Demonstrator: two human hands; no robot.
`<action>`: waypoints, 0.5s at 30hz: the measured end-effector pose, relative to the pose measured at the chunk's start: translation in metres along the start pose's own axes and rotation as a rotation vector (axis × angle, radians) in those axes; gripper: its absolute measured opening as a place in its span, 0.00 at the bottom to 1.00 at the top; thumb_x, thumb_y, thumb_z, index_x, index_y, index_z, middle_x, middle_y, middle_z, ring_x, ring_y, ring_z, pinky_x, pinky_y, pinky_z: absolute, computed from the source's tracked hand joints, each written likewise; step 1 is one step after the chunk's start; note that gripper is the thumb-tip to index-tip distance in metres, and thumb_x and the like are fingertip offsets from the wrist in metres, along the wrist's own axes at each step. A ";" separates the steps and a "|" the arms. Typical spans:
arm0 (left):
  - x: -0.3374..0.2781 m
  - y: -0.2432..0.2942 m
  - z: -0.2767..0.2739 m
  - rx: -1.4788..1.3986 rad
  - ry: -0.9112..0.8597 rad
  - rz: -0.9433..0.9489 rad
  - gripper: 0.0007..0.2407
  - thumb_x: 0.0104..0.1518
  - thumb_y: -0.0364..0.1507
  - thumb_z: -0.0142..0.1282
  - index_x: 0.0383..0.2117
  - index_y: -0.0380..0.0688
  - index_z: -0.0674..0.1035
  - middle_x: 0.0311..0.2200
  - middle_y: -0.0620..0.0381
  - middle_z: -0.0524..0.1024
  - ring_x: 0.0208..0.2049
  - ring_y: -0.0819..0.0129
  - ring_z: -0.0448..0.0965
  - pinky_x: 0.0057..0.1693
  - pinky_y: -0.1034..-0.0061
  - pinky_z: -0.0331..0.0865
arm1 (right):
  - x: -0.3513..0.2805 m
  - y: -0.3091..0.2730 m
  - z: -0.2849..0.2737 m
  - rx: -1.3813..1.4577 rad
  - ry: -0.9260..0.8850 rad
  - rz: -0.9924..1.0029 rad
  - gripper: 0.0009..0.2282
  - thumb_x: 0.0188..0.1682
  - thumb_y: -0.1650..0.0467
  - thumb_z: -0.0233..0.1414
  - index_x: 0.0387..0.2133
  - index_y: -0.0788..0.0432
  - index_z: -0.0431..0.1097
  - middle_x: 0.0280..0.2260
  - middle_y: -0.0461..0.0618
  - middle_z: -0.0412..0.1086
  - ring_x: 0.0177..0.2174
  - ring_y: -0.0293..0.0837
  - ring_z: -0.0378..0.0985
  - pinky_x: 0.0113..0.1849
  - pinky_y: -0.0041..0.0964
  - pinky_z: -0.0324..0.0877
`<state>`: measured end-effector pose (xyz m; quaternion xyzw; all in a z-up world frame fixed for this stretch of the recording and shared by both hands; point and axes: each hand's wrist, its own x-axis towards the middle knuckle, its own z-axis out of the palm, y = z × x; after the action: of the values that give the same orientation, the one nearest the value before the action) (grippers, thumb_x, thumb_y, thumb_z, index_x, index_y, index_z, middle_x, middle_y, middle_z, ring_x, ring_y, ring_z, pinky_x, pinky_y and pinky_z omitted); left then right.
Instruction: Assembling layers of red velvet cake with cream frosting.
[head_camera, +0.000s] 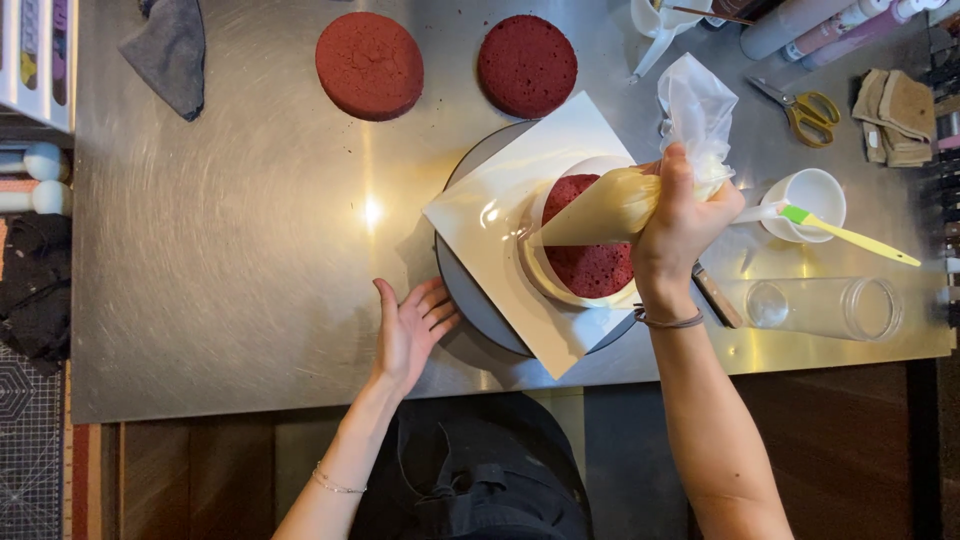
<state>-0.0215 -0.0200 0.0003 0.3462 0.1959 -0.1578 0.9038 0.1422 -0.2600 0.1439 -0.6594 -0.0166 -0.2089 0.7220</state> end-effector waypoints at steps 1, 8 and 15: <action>0.002 0.003 -0.002 0.009 0.022 0.016 0.47 0.55 0.64 0.19 0.65 0.28 0.59 0.61 0.36 0.66 0.63 0.51 0.68 0.68 0.58 0.59 | 0.002 0.000 0.001 0.027 0.014 0.003 0.08 0.55 0.73 0.57 0.30 0.66 0.69 0.27 0.47 0.70 0.26 0.36 0.71 0.31 0.33 0.68; 0.007 0.011 -0.011 0.073 0.089 0.030 0.46 0.56 0.63 0.17 0.65 0.28 0.60 0.63 0.33 0.65 0.64 0.49 0.67 0.68 0.58 0.59 | 0.013 0.008 0.003 -0.072 0.002 -0.047 0.08 0.56 0.72 0.56 0.29 0.67 0.71 0.28 0.47 0.71 0.27 0.35 0.71 0.32 0.31 0.67; 0.007 0.016 -0.010 0.097 0.119 0.016 0.45 0.56 0.62 0.15 0.64 0.29 0.61 0.63 0.34 0.65 0.65 0.50 0.67 0.69 0.58 0.59 | 0.018 0.009 0.015 -0.071 0.022 -0.040 0.08 0.55 0.72 0.56 0.30 0.68 0.71 0.28 0.46 0.71 0.27 0.35 0.70 0.32 0.31 0.67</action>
<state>-0.0112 -0.0026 -0.0008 0.4000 0.2387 -0.1388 0.8739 0.1658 -0.2503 0.1428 -0.6818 -0.0144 -0.2307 0.6940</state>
